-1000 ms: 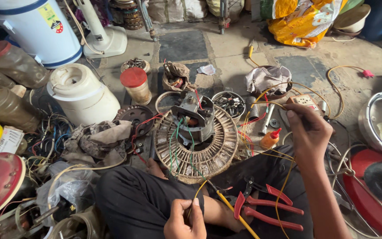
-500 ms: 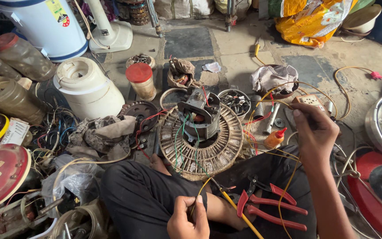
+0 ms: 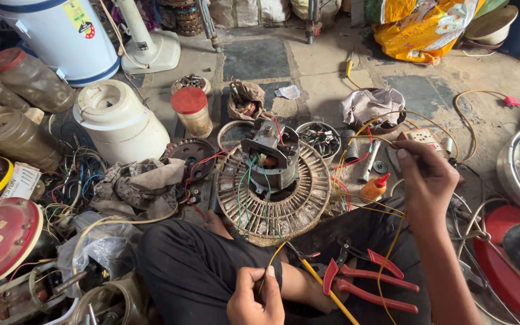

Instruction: The person sits on the floor and repairs an electric motor by stripping wires with pliers and twisting them together. They handle a motor rotor and stator, using pliers to cut and strip insulation from green and yellow wires, then twisting the exposed ends to make connections.

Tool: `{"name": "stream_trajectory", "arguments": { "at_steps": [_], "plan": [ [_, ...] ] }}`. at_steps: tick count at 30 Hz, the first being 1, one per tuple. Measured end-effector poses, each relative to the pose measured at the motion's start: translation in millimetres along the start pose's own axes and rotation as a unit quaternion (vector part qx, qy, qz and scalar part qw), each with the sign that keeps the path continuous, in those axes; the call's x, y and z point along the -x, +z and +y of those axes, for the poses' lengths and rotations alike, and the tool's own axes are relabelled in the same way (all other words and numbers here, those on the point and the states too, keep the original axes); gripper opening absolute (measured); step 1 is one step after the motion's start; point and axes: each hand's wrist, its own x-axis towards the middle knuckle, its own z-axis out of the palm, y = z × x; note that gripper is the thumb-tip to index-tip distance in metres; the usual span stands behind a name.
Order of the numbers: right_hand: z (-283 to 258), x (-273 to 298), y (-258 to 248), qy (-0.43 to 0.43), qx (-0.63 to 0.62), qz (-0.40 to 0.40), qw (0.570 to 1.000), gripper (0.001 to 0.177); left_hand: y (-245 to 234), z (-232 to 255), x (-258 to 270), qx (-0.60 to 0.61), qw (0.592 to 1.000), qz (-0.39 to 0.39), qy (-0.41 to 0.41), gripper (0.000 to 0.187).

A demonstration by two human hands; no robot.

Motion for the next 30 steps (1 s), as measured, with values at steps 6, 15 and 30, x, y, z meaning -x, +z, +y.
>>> {"name": "stream_trajectory", "arguments": {
  "at_steps": [6, 15, 30],
  "plan": [
    [3.1, 1.2, 0.3, 0.009, 0.008, 0.003, 1.000, 0.014, -0.3, 4.6, 0.0, 0.005, 0.999, -0.008, -0.034, 0.017],
    [6.8, 2.3, 0.8, 0.041, -0.038, 0.016, 0.998, 0.013, -4.5, 12.6, 0.0, -0.005, 1.000, -0.008, -0.019, 0.017],
    [14.4, 20.8, -48.4, 0.390, -0.431, -0.118, 0.805, 0.026, -7.7, 23.2, -1.6, 0.016, 1.000, -0.001, -0.004, 0.018]
  ]
}}
